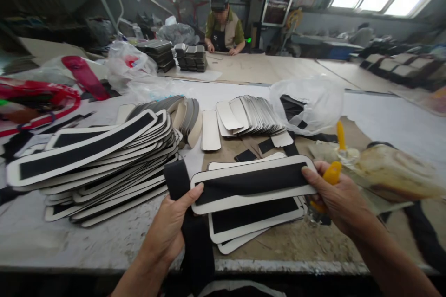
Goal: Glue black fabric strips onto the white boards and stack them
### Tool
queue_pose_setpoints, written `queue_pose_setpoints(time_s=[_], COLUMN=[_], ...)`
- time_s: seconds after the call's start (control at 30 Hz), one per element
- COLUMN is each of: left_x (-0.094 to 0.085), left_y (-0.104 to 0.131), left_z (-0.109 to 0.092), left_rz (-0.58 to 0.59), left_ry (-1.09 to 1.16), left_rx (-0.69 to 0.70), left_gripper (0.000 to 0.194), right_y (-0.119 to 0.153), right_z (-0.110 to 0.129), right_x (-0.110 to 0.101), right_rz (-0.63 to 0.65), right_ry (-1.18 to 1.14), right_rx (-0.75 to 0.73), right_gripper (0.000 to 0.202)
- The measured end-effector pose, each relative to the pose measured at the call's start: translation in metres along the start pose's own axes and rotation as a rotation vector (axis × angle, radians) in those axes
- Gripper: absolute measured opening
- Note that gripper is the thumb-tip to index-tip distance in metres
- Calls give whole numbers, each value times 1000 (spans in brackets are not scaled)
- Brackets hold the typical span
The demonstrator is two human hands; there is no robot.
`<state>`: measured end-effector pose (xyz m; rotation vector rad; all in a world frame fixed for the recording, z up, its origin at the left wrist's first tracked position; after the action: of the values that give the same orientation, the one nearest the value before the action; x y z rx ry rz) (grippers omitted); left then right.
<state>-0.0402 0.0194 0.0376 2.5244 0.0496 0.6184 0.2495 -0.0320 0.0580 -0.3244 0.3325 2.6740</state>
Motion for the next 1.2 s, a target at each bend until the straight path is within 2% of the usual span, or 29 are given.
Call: queue_pose_setpoints(time_s=[0.17, 0.3, 0.43, 0.7, 1.03, 1.2], left_x=[-2, 9, 19, 12, 8, 3], left_y=[1, 9, 17, 12, 11, 9], left_z=[2, -2, -5, 4, 4, 10], left_rz=[-93, -174, -267, -221, -262, -209], left_ry=[-62, -137, -63, -39, -136, -39], left_rx=[-74, -10, -60, -107, -127, -189], left_gripper=[20, 20, 17, 26, 31, 41], right_y=[4, 6, 7, 6, 4, 6], right_z=[-1, -4, -5, -4, -10, -12], right_x=[2, 3, 5, 3, -3, -5], right_rz=[60, 67, 108, 143, 180, 245], right_ry=[-87, -57, -82, -131, -104, -341], right_rx=[-31, 5, 23, 42, 34, 110], right_gripper=[36, 41, 41, 39, 39, 35])
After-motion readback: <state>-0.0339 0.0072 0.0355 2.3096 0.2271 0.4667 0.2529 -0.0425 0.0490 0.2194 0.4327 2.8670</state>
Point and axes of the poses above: each hand's wrist, its own y-axis away from the middle knuckle, its own x-axis out of the palm, z = x × y, the point moved 2 cm from there along -y, towards the middle knuckle, and after that the axes turned 2 degrees about x, right-handed, at the moved point
